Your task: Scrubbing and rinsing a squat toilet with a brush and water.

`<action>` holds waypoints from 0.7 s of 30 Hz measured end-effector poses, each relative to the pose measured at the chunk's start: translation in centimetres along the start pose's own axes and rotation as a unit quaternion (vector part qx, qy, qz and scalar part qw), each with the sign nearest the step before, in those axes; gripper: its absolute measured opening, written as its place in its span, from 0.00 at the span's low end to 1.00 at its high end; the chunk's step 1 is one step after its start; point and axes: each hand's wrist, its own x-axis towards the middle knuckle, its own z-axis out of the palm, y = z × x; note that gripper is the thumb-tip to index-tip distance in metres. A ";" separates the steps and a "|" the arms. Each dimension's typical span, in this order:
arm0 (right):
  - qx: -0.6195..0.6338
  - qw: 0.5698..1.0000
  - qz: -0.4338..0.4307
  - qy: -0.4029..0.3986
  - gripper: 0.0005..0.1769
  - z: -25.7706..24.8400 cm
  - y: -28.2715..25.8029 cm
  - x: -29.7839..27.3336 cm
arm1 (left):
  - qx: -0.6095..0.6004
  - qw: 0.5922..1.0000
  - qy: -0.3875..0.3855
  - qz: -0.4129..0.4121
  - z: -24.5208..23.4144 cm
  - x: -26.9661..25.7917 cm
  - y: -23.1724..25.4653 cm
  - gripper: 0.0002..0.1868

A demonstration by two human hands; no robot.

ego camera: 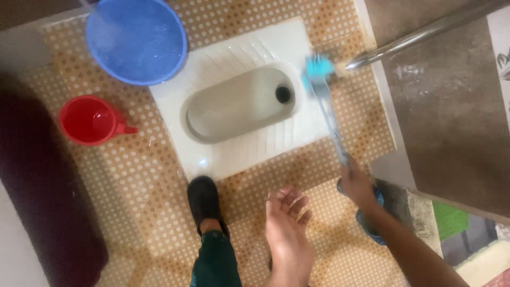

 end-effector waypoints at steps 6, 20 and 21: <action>-0.281 0.953 -0.005 -0.116 0.37 -10.1 -2.3 -0.4 | -0.010 1.000 -0.016 0.002 -0.7 0.4 -0.4 0.21; -0.258 0.888 0.057 -0.377 0.26 -11.1 -20.8 9.7 | -0.055 0.997 -0.040 0.037 -1.4 0.5 -0.8 0.20; -0.262 0.886 0.052 -0.380 0.26 -10.8 -21.4 8.5 | -0.061 0.997 -0.036 0.039 -1.3 0.8 -0.9 0.20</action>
